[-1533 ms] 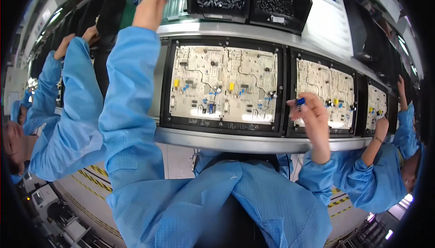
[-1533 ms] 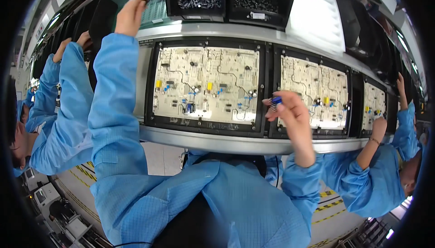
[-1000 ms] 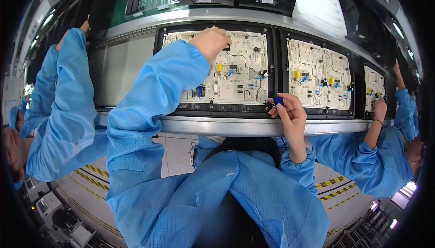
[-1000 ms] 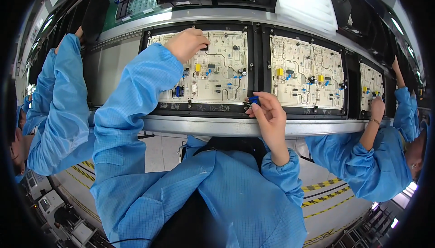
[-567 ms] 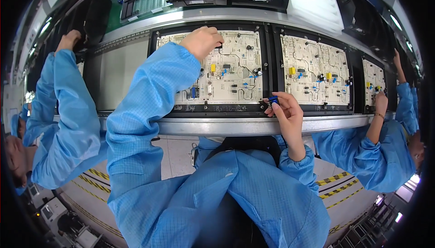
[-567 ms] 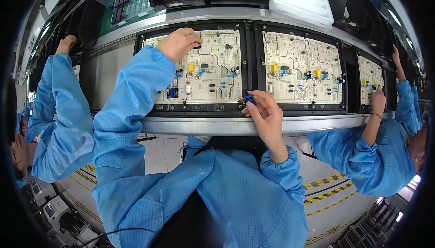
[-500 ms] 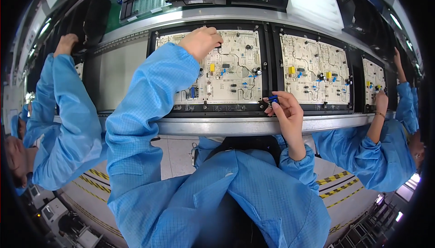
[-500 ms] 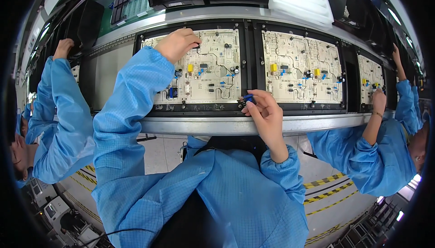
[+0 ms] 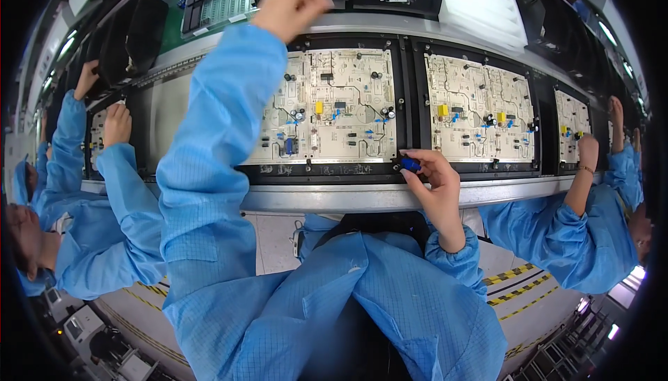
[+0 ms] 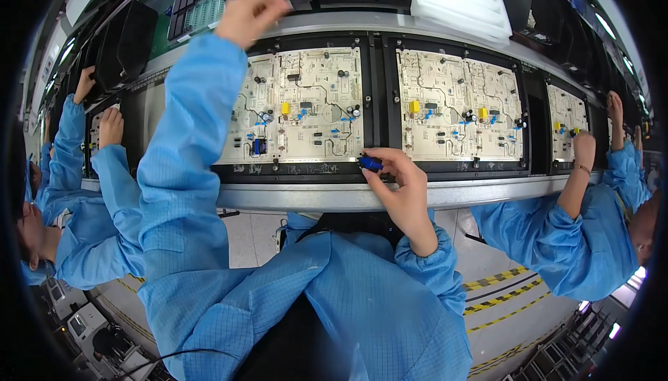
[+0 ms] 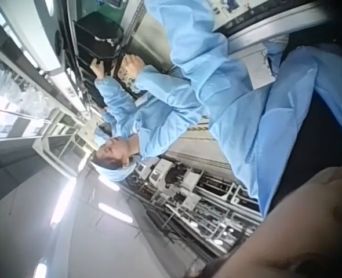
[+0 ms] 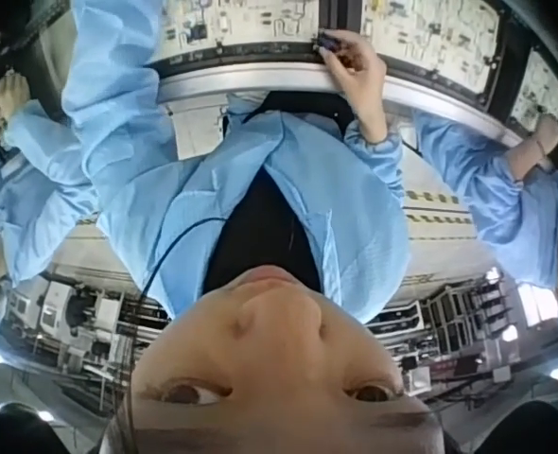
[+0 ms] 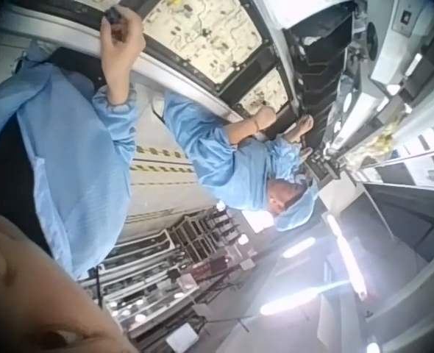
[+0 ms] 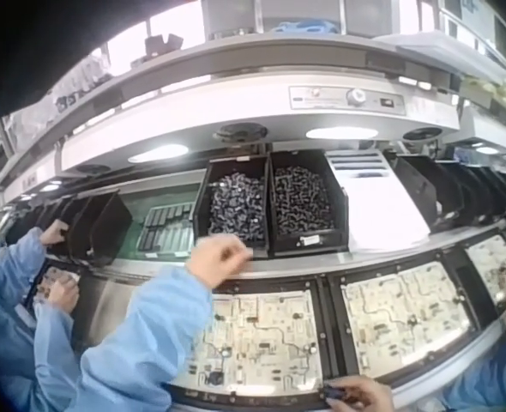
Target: Manual placement of small electronic components onto printed circuit boards on an assembly line.
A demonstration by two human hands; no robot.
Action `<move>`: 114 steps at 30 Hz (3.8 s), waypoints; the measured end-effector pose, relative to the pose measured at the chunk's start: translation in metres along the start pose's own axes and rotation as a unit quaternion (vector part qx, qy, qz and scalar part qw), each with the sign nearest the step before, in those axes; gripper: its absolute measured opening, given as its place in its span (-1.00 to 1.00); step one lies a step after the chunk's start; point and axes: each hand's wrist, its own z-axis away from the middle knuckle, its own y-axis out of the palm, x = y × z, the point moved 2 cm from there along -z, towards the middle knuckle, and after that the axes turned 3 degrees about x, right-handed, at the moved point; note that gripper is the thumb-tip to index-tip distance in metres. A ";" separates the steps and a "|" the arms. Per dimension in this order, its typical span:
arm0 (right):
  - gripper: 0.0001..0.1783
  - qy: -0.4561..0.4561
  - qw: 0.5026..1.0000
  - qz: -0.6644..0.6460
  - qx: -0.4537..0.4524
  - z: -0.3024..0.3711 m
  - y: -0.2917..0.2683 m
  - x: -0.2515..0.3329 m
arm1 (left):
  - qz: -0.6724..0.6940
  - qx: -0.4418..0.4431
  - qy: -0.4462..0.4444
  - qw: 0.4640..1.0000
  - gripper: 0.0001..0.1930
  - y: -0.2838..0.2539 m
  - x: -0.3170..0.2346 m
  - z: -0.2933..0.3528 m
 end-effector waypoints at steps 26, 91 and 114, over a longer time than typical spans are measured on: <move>-0.59 -0.116 0.985 0.124 0.039 -0.010 -0.001 0.039 | -0.219 -0.035 -0.044 0.974 -0.83 0.006 0.053 -0.058; -0.88 -0.210 0.811 0.543 -0.060 -0.390 -0.087 0.007 | -0.224 0.025 0.028 0.974 -0.77 0.076 -0.155 0.150; -0.83 -0.116 0.880 0.449 0.101 -0.136 -0.164 0.029 | -0.366 0.068 -0.105 0.922 -0.75 0.061 -0.019 -0.099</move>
